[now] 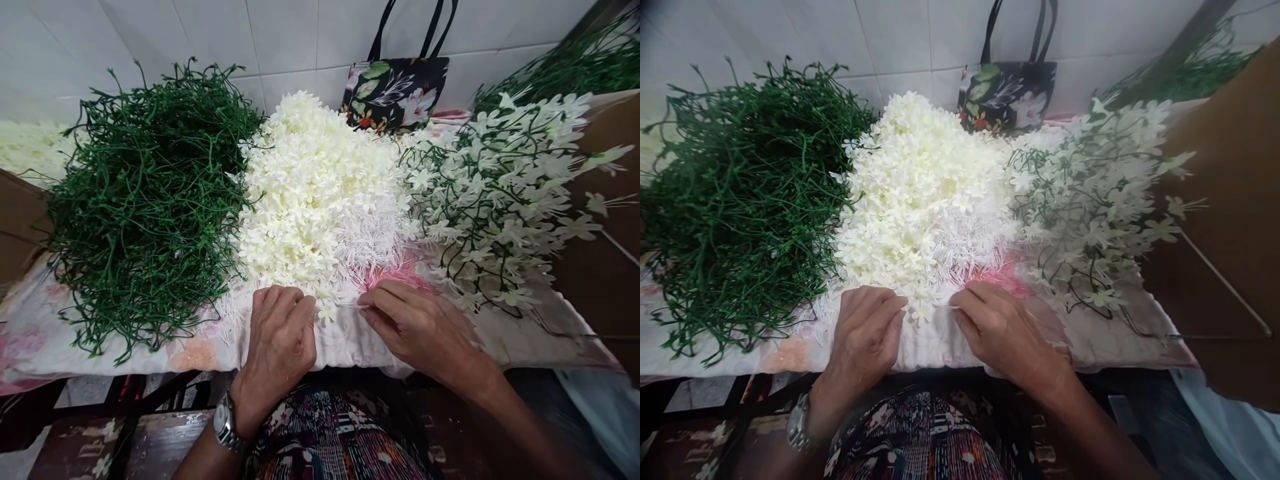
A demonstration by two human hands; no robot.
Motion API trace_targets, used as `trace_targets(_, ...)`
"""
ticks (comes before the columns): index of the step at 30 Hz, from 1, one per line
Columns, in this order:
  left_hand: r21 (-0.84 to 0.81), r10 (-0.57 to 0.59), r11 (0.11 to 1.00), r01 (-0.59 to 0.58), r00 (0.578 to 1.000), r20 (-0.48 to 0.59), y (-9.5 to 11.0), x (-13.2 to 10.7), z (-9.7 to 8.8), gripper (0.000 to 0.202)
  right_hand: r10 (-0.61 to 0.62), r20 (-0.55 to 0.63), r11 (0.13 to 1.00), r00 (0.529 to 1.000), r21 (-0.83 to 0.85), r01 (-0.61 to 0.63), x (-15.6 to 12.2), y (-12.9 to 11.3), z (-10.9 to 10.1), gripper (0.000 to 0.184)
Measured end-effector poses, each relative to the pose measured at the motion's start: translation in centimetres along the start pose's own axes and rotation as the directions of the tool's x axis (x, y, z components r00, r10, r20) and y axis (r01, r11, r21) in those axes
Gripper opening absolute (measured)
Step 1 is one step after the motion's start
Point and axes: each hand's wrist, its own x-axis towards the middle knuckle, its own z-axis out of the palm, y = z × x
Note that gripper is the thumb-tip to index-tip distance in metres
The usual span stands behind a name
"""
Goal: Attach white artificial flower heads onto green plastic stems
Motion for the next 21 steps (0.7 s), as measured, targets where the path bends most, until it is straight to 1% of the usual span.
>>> trace_targets(6,0.049,-0.001,0.999,-0.001,0.999,0.038,0.8,0.3,0.0,0.017,-0.103,0.001,0.988,0.995,-0.118,0.102,0.9,-0.4,1.6,0.020)
trace_targets(10,0.134,-0.069,0.989,0.057,0.994,0.087,1.5,0.4,0.3,0.019,-0.115,-0.027,0.987,0.993,-0.116,0.111,0.7,-0.4,2.0,0.019)
trace_targets(14,0.153,-0.086,0.986,0.067,0.988,0.125,1.9,-0.1,1.1,0.020,-0.072,-0.068,0.996,0.995,-0.052,0.068,0.2,-0.6,1.9,0.022)
trace_targets(16,0.133,-0.091,0.988,0.076,0.990,0.109,1.9,-0.3,1.3,0.020,-0.052,-0.081,0.999,0.995,0.008,0.053,0.0,-0.8,1.8,0.023)
trace_targets(19,0.121,-0.120,0.986,0.112,0.991,0.063,1.8,-0.2,1.3,0.013,-0.031,-0.082,0.995,0.996,0.091,0.038,-0.3,-1.1,1.8,0.021)
trace_targets(21,0.140,-0.128,0.983,0.115,0.988,0.082,1.9,0.0,1.2,0.010,-0.024,-0.092,0.993,0.995,0.115,0.035,-0.3,-1.3,1.8,0.020)
